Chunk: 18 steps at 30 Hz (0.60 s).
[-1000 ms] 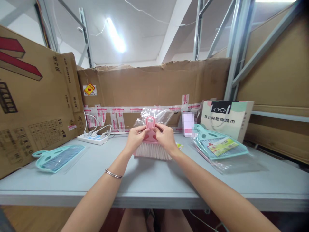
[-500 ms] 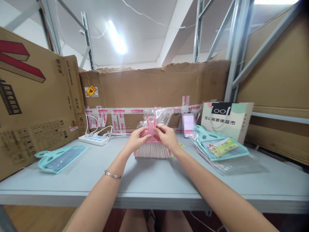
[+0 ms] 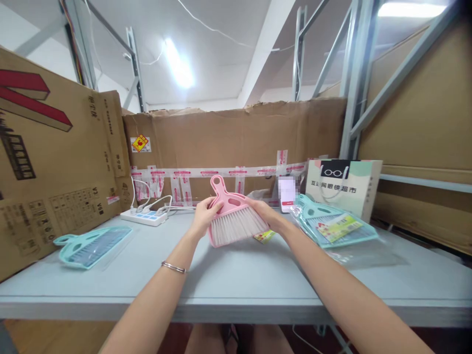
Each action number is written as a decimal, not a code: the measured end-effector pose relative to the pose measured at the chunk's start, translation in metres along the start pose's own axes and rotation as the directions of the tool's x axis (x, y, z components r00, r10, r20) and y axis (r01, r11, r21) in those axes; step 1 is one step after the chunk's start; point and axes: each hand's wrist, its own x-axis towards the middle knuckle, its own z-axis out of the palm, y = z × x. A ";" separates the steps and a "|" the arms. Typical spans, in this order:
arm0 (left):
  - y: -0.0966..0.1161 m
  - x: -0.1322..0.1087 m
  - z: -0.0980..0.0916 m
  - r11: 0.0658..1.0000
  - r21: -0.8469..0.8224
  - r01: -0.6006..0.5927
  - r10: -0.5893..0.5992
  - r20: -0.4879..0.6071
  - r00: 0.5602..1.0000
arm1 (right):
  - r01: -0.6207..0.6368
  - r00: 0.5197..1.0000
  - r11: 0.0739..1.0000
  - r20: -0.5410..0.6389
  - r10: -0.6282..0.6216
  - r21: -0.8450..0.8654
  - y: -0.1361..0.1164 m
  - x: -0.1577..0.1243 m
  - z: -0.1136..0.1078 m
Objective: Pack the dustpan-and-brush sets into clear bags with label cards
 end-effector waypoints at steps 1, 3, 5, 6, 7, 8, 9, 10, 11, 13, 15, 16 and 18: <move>0.000 0.000 0.002 1.000 0.002 -0.003 0.003 0.001 1.000 | -0.004 0.999 1.000 0.032 0.005 -0.016 -0.001 -0.002 0.002; -0.003 0.001 0.005 0.999 -0.045 -0.003 0.002 -0.024 1.000 | 0.012 1.000 0.999 0.029 -0.011 -0.033 -0.002 -0.004 0.003; -0.010 0.005 0.007 0.988 -0.146 0.043 -0.058 -0.103 0.993 | 0.005 0.999 1.000 -0.033 -0.005 0.013 -0.004 -0.003 -0.001; -0.016 0.007 0.007 0.981 -0.169 0.094 -0.119 -0.145 0.982 | -0.006 0.996 0.999 -0.089 0.011 0.054 -0.006 -0.001 -0.004; -0.022 0.009 0.007 0.974 -0.156 0.162 -0.189 -0.174 0.966 | -0.010 0.986 0.995 -0.164 0.027 0.104 -0.007 0.001 -0.008; -0.028 0.010 0.007 0.965 -0.111 0.238 -0.256 -0.189 0.948 | 0.002 0.966 0.987 -0.255 0.039 0.159 -0.008 0.003 -0.013; -0.034 0.009 0.008 0.951 -0.043 0.305 -0.307 -0.189 0.933 | 0.030 0.935 0.976 -0.351 0.048 0.214 -0.010 0.006 -0.017; -0.040 0.007 0.009 0.938 0.027 0.346 -0.336 -0.179 0.925 | 0.073 0.895 0.961 -0.442 0.054 0.266 -0.010 0.009 -0.022; -0.044 0.004 0.012 0.929 0.075 0.363 -0.348 -0.163 0.923 | 0.128 0.852 0.942 -0.521 0.055 0.309 -0.011 0.011 -0.026; -0.049 -0.006 0.023 0.938 0.165 0.306 -0.304 -0.039 0.952 | 0.236 0.775 0.903 -0.631 0.048 0.359 -0.010 0.016 -0.033; -0.048 -0.018 0.036 0.933 0.341 0.112 -0.201 0.240 0.950 | 0.293 0.724 0.885 -0.689 0.042 0.362 -0.006 0.019 -0.038; -0.045 -0.023 0.043 0.902 0.430 -0.024 -0.163 0.393 0.905 | 0.297 0.708 0.888 -0.705 0.041 0.350 -0.003 0.020 -0.039; -0.039 -0.030 0.051 0.808 0.524 -0.268 -0.147 0.620 0.770 | 0.284 0.707 0.907 -0.707 0.021 0.311 0.002 0.022 -0.040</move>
